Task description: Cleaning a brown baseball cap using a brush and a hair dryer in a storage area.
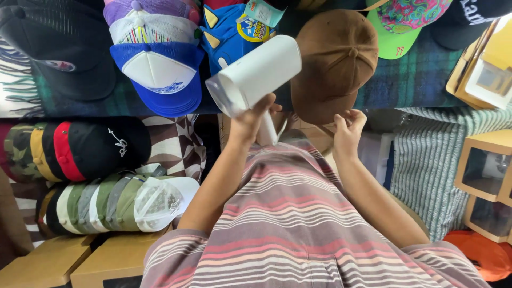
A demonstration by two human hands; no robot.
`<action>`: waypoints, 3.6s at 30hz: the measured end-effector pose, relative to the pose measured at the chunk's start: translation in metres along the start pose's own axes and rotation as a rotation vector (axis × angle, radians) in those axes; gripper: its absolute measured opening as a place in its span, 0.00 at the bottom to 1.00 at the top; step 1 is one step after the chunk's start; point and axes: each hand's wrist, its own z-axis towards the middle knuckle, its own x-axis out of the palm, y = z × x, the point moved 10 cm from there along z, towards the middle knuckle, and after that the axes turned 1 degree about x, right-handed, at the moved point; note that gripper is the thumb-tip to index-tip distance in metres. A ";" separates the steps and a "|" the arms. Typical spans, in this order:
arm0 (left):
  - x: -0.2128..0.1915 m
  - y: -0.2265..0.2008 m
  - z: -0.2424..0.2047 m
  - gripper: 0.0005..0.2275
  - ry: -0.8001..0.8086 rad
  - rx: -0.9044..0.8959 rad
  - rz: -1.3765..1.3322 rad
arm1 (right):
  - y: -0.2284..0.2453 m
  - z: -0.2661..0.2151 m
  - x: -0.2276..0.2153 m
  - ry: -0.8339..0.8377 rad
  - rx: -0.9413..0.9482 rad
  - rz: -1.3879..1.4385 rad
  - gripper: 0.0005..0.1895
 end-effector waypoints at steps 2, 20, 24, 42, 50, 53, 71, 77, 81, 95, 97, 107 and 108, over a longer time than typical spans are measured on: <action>-0.009 -0.040 -0.003 0.05 -0.006 0.240 -0.188 | -0.070 -0.003 -0.004 -0.082 0.521 0.272 0.33; -0.019 -0.011 0.030 0.18 0.086 0.000 -0.223 | -0.091 0.070 -0.018 -0.022 0.609 0.352 0.22; -0.023 0.022 0.041 0.24 0.124 0.079 -0.125 | -0.100 0.088 -0.021 0.006 0.615 0.332 0.22; 0.010 0.018 0.008 0.10 0.325 0.252 -0.337 | -0.108 0.036 -0.004 0.032 0.701 0.436 0.12; -0.007 0.110 -0.007 0.28 0.162 0.010 0.109 | -0.081 -0.039 0.043 0.183 0.933 0.543 0.05; 0.011 0.066 -0.031 0.37 0.253 0.151 0.107 | -0.023 -0.073 0.053 0.502 0.905 0.317 0.10; 0.205 -0.060 -0.033 0.24 0.433 0.846 0.294 | -0.044 0.070 -0.138 0.177 -0.150 -0.106 0.29; 0.173 -0.072 0.014 0.21 -0.201 0.996 0.687 | -0.156 0.177 -0.207 0.028 0.161 -0.666 0.28; 0.178 -0.049 0.038 0.21 -0.329 0.800 0.712 | -0.181 0.230 -0.210 0.076 0.200 -0.677 0.26; 0.150 0.016 0.049 0.17 -0.563 0.515 0.006 | -0.084 0.270 -0.223 -0.093 -0.287 -0.497 0.26; 0.158 0.012 0.044 0.17 -0.621 0.517 -0.039 | -0.057 0.262 -0.200 -0.040 -0.337 -0.379 0.27; 0.126 -0.002 0.062 0.13 -0.500 0.749 0.131 | 0.137 0.188 -0.017 0.726 -0.345 0.280 0.25; 0.127 -0.001 0.067 0.13 -0.521 0.753 0.130 | 0.138 0.186 -0.001 0.746 -0.352 0.283 0.25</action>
